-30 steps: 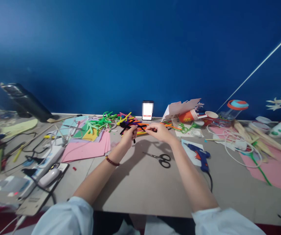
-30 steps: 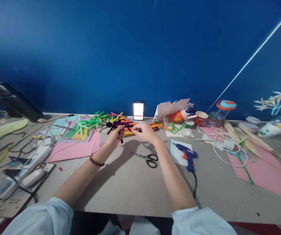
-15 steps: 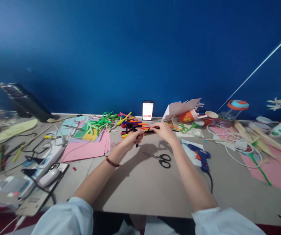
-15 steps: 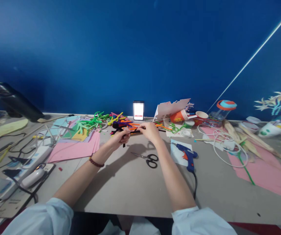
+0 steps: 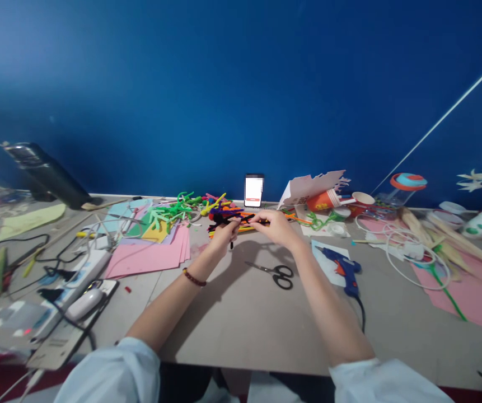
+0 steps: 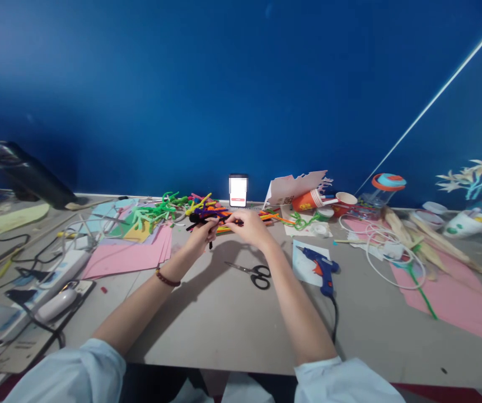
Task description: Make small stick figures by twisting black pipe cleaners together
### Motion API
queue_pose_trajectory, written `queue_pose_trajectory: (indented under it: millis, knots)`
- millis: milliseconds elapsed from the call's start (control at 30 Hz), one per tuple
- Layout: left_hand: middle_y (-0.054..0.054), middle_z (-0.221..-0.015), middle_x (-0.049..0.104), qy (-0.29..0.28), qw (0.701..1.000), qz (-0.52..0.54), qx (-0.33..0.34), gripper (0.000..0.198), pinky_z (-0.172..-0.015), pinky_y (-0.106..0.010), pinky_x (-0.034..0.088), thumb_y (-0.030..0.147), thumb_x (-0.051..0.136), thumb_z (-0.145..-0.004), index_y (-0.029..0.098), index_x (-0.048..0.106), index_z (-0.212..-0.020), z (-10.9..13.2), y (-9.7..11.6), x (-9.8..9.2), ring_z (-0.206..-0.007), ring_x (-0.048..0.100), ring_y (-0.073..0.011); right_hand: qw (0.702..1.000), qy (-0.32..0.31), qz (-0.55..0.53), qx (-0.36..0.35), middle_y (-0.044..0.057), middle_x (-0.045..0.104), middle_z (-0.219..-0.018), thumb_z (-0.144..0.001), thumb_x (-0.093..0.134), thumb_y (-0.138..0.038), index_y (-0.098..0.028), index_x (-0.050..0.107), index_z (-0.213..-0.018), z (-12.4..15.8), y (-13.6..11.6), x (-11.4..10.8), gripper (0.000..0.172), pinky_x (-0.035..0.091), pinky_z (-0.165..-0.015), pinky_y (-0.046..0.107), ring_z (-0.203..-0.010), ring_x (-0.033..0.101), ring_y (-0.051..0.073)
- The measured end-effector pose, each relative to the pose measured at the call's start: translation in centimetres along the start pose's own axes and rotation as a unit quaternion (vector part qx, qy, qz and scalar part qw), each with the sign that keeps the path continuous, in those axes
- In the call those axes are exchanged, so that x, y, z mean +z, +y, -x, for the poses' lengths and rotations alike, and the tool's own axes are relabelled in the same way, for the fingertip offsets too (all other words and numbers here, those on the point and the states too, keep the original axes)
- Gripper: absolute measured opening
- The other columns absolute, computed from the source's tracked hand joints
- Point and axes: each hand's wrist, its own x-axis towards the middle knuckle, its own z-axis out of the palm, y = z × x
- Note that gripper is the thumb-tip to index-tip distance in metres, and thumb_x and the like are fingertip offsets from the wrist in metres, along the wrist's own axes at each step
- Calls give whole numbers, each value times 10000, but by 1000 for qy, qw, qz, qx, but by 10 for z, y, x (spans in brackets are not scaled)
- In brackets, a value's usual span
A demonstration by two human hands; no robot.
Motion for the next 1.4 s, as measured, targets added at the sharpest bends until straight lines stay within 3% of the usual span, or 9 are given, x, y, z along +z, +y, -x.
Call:
queue_pose_trajectory:
  millis: [200,367,500,700,833,900,1067,1233,1400]
  knots:
    - [79,-477,301,-99,989,106,-40,239,-384,-188,172,250,651,-717,154,463,-606,0,11,-1,-376,215,-19,997,-27,74,1,27,716,-834,-777,577,-138,-208,697,-737,1,0,-2,144,424,-690,260,-786,625,175]
    - [83,-471,261,-136,981,124,-59,224,-383,-185,177,273,628,-737,147,491,-613,2,10,1,-380,198,-21,989,-30,136,38,40,724,-845,-781,559,-123,-210,715,-776,0,-1,-4,179,415,-660,263,-780,635,192]
    - [92,-470,230,-112,991,63,-27,316,-383,-204,125,326,657,-718,171,418,-581,4,7,2,-383,163,-26,989,-22,139,43,47,726,-908,-792,550,-117,-218,726,-815,0,0,-7,204,432,-695,268,-820,642,198]
    - [91,-467,252,-27,998,-49,31,339,-391,-220,93,454,643,-745,179,467,-653,1,-1,1,-386,157,-33,989,-37,142,15,49,726,-879,-786,584,-120,-208,725,-800,-1,5,-4,166,425,-708,270,-825,637,200]
    - [74,-480,335,6,995,-67,68,233,-395,-212,164,376,656,-739,190,517,-726,-3,-6,-2,-401,258,-51,990,-45,135,-4,42,722,-834,-790,583,-123,-202,718,-760,-1,6,-2,159,412,-691,260,-789,628,186]
    - [57,-477,370,14,992,-92,81,221,-414,-216,220,350,650,-737,181,524,-672,-4,-6,-3,-425,322,-63,990,-49,130,-5,38,719,-822,-790,581,-121,-202,716,-750,-1,5,-2,162,407,-681,255,-771,621,178]
    - [39,-509,422,-10,993,-63,100,218,-471,-222,294,293,668,-695,169,517,-599,-3,-3,-2,-477,383,-70,991,-49,126,-9,35,717,-819,-792,578,-124,-205,719,-748,-2,3,-2,168,398,-672,249,-760,614,173]
    - [33,-570,468,-25,998,23,54,212,-469,-216,293,298,728,-640,158,572,-671,-2,-3,1,-489,390,-61,989,-57,130,28,28,727,-814,-788,577,-125,-215,728,-787,-1,7,-2,176,396,-642,243,-739,628,173]
    - [5,-514,512,-103,983,-147,42,223,-470,-232,307,322,714,-658,153,589,-582,5,-4,1,-488,438,-93,975,-21,202,96,45,739,-854,-801,606,-205,-248,748,-808,0,12,-10,148,414,-635,277,-781,648,222]
